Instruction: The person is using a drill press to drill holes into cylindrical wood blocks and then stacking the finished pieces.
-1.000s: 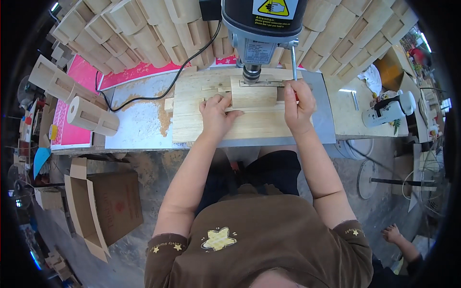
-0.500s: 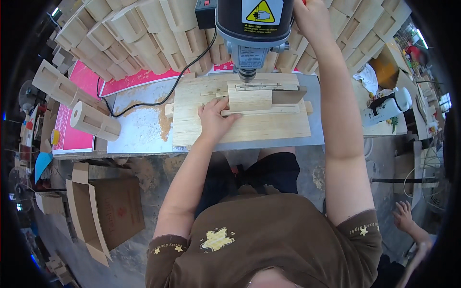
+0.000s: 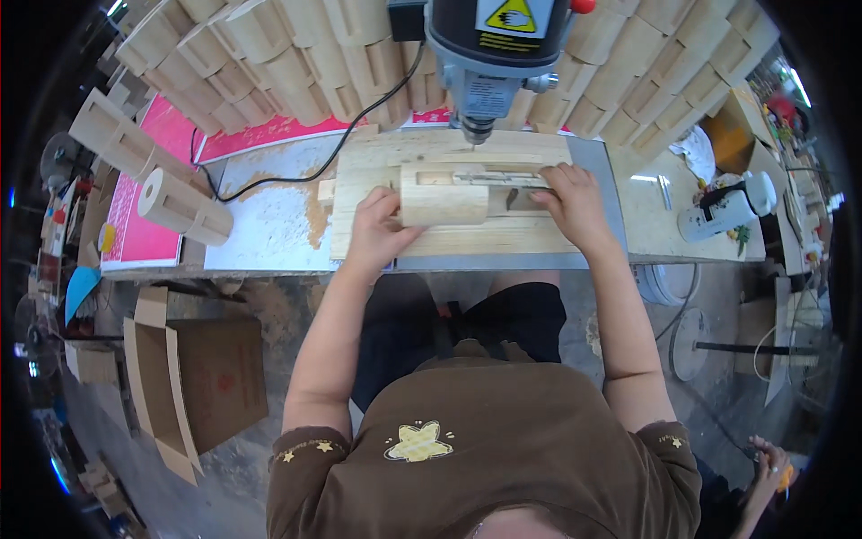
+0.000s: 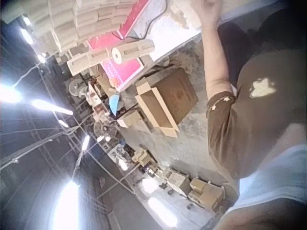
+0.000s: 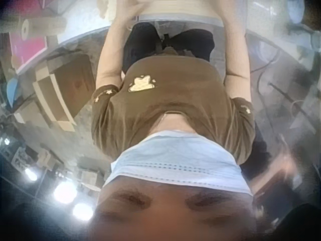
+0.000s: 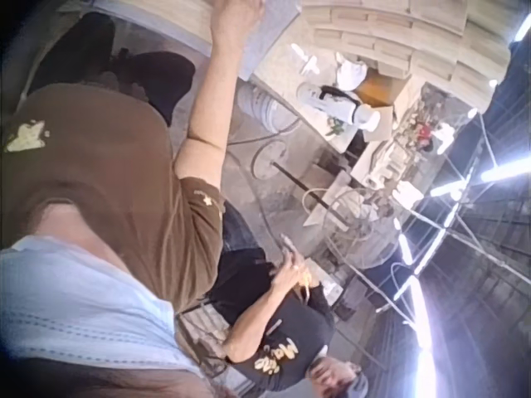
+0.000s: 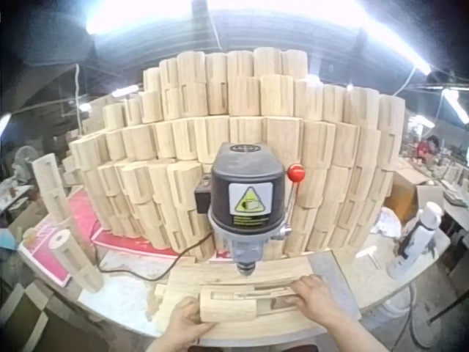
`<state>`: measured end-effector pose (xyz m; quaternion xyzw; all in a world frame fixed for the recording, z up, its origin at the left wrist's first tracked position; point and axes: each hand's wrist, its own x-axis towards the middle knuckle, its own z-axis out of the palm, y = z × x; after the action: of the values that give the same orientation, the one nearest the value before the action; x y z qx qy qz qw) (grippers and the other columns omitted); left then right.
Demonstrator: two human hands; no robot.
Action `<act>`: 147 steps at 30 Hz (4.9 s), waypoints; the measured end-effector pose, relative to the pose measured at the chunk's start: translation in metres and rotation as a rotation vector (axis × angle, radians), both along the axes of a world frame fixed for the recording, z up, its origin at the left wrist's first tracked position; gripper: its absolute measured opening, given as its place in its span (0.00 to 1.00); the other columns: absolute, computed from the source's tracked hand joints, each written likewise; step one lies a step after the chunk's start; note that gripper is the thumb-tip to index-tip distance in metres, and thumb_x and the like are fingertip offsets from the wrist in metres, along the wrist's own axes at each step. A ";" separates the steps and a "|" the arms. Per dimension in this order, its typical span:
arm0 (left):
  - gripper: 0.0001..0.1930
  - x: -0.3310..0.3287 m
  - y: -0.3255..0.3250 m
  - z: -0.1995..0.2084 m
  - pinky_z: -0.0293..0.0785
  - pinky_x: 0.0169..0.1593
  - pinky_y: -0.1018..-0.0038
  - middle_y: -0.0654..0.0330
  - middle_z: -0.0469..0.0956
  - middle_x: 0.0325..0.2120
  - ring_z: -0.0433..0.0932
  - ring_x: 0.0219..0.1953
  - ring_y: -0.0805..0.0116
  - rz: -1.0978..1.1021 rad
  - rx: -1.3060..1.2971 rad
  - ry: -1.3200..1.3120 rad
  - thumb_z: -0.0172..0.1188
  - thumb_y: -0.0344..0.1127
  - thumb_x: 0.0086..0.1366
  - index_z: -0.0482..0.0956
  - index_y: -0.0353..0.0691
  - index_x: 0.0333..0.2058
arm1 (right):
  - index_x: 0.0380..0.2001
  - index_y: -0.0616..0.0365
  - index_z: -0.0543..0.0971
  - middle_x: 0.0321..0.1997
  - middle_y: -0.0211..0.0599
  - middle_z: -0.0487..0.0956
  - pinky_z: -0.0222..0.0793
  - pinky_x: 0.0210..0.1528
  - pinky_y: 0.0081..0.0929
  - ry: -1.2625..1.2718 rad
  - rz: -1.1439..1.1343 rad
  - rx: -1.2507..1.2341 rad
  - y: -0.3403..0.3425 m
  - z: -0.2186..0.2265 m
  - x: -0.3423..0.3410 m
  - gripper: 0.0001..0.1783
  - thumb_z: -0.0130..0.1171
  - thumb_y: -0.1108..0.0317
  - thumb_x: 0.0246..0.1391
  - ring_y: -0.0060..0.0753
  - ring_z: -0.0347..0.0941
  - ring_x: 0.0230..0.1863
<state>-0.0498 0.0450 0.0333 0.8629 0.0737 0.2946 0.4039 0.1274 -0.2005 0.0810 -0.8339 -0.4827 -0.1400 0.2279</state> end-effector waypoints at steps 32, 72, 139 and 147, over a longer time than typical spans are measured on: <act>0.16 -0.071 0.000 0.058 0.55 0.16 0.85 0.67 0.71 0.12 0.62 0.12 0.83 0.229 -0.930 0.401 0.66 0.44 0.53 0.76 0.36 0.20 | 0.33 0.54 0.75 0.30 0.33 0.73 0.60 0.42 0.37 0.114 0.144 0.007 -0.007 0.008 -0.048 0.16 0.65 0.64 0.38 0.41 0.68 0.37; 0.35 0.026 -0.001 -0.021 0.51 0.52 0.60 0.67 0.73 0.31 0.67 0.42 0.63 0.207 0.184 0.182 0.72 0.44 0.36 0.75 0.49 0.49 | 0.49 0.58 0.70 0.47 0.35 0.73 0.65 0.52 0.30 0.407 0.129 0.735 0.035 0.029 0.042 0.23 0.62 0.72 0.48 0.30 0.69 0.48; 0.32 0.050 -0.031 -0.023 0.53 0.48 0.60 0.64 0.71 0.28 0.69 0.38 0.63 0.183 0.259 0.179 0.70 0.45 0.40 0.75 0.54 0.49 | 0.31 0.62 0.76 0.23 0.35 0.72 0.61 0.25 0.24 -0.059 0.105 0.759 0.046 0.002 -0.014 0.05 0.53 0.77 0.50 0.32 0.66 0.22; 0.32 0.048 -0.032 -0.023 0.53 0.48 0.60 0.64 0.70 0.28 0.69 0.38 0.62 0.184 0.257 0.180 0.70 0.47 0.41 0.75 0.53 0.49 | 0.25 0.63 0.76 0.19 0.35 0.71 0.62 0.24 0.23 -0.067 -0.004 0.753 0.037 0.090 -0.019 0.05 0.57 0.72 0.51 0.23 0.66 0.21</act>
<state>-0.0017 0.0132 0.0108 0.9200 0.1499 0.2588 0.2533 0.1083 -0.1636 0.1710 -0.6875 -0.4032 -0.3353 0.5022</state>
